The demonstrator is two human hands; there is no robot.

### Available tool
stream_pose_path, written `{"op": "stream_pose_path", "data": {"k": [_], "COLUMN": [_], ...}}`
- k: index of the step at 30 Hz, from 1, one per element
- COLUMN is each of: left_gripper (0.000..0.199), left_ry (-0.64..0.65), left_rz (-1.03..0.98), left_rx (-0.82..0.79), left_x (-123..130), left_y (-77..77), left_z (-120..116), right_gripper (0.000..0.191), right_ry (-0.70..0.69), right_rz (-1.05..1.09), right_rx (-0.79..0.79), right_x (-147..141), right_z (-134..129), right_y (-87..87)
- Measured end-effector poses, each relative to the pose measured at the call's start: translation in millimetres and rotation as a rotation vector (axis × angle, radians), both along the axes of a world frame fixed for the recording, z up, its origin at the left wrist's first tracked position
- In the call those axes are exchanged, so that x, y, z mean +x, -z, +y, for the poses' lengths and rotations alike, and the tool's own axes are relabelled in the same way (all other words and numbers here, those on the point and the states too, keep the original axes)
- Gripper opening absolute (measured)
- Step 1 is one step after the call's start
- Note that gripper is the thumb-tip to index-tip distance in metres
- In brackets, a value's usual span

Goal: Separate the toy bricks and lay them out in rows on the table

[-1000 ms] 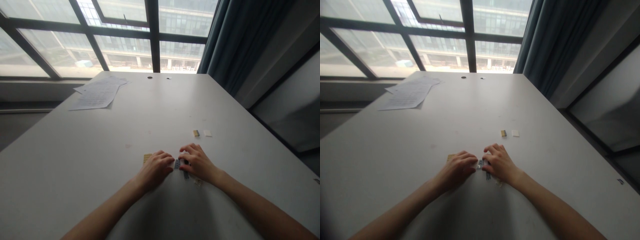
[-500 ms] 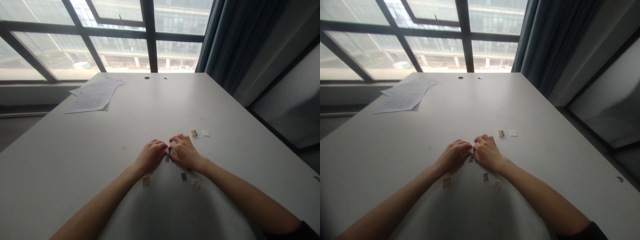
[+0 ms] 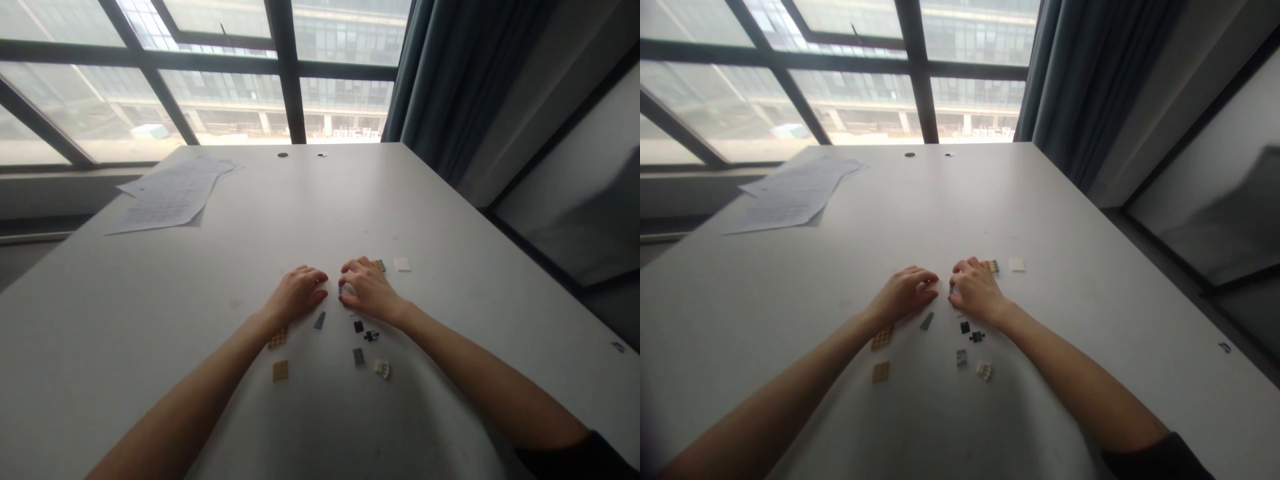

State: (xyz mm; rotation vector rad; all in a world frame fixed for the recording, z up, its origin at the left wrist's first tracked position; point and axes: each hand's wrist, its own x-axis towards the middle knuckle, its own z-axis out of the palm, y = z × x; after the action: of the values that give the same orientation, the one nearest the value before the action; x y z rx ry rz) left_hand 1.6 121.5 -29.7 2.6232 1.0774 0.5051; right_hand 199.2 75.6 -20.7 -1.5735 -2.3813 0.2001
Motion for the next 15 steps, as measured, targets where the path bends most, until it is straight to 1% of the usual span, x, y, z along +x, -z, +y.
{"op": "stream_pose_path", "data": {"k": [4,8,10,15], "left_gripper": [0.01,0.009,0.008,0.004], "left_ry": [0.061,0.193,0.23,0.238], "left_rz": [-0.038,0.009,0.045,0.092], "left_rx": [-0.01,-0.071,-0.095,-0.117], "left_x": [-18.7,-34.9,-37.5,-34.2], "left_y": [-10.2,-16.7,-16.7,-14.0], "left_z": [-6.6,-20.4,-27.0,-34.8], "right_gripper": [0.02,0.021,0.022,0.022], "right_ry": [-0.036,-0.085,-0.087,-0.039], "right_rz": [0.087,0.118,0.102,0.063], "right_rx": [0.017,-0.002,-0.009,-0.014], "right_x": [-5.1,-18.1,-24.6,-30.9], "right_z": [-14.2,-32.1,-38.1,-42.0], "right_y": [-0.6,2.3,4.1,3.6]}}
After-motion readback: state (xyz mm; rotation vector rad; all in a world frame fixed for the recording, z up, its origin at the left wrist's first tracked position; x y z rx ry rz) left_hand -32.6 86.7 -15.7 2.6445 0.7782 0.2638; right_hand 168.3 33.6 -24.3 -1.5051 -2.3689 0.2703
